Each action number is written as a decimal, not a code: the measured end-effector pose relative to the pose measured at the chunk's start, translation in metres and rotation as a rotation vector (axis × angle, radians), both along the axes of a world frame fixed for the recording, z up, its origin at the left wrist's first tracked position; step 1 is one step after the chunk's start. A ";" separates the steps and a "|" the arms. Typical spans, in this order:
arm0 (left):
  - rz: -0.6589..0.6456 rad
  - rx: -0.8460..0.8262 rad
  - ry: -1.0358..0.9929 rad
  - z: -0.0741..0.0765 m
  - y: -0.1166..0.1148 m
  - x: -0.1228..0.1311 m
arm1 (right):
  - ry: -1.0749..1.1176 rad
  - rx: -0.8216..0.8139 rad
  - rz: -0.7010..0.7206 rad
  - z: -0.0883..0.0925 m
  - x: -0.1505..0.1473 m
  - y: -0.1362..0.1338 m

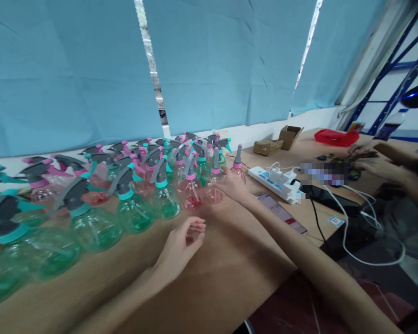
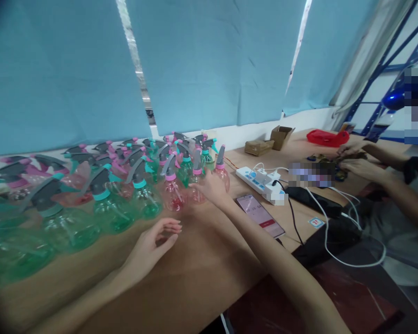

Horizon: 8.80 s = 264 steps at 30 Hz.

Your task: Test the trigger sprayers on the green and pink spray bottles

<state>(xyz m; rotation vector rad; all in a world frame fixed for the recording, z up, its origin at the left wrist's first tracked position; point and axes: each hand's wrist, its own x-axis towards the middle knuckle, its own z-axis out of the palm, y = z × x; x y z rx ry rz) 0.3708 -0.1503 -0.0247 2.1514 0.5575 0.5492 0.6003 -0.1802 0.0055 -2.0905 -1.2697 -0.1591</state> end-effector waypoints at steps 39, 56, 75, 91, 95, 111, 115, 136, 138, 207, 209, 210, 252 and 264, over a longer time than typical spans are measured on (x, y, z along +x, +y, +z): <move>0.118 0.110 -0.288 0.053 0.024 -0.050 | 0.101 -0.022 0.461 -0.013 -0.176 -0.037; 0.131 0.101 -0.257 0.055 0.031 -0.060 | -0.064 -0.093 0.605 -0.077 -0.083 -0.034; 0.152 0.170 -0.303 0.054 0.033 -0.056 | -0.057 -0.070 0.615 -0.082 -0.086 -0.029; 0.179 0.182 -0.292 0.053 0.031 -0.056 | -0.049 -0.055 0.619 -0.086 -0.083 -0.028; 0.175 0.206 -0.307 0.053 0.031 -0.055 | -0.045 -0.059 0.621 -0.087 -0.084 -0.028; 0.193 0.218 -0.330 0.051 0.031 -0.055 | -0.019 -0.056 0.633 -0.086 -0.084 -0.028; 0.186 0.205 -0.325 0.050 0.032 -0.056 | -0.021 -0.062 0.627 -0.087 -0.084 -0.027; 0.148 0.133 -0.289 0.053 0.030 -0.057 | -0.021 -0.036 0.622 -0.085 -0.087 -0.029; 0.127 0.137 -0.292 0.053 0.031 -0.057 | -0.030 -0.041 0.616 -0.085 -0.087 -0.029; 0.202 0.199 -0.290 0.053 0.028 -0.056 | -0.043 -0.042 0.626 -0.088 -0.086 -0.028; 0.200 0.199 -0.311 0.052 0.029 -0.055 | -0.043 -0.034 0.625 -0.087 -0.086 -0.028; 0.198 0.199 -0.317 0.051 0.029 -0.055 | -0.043 -0.029 0.625 -0.087 -0.086 -0.028; 0.093 0.192 -0.293 0.058 0.034 -0.056 | -0.015 -0.034 0.616 -0.085 -0.088 -0.029; 0.180 0.154 -0.281 0.055 0.027 -0.056 | -0.022 -0.053 0.621 -0.086 -0.087 -0.028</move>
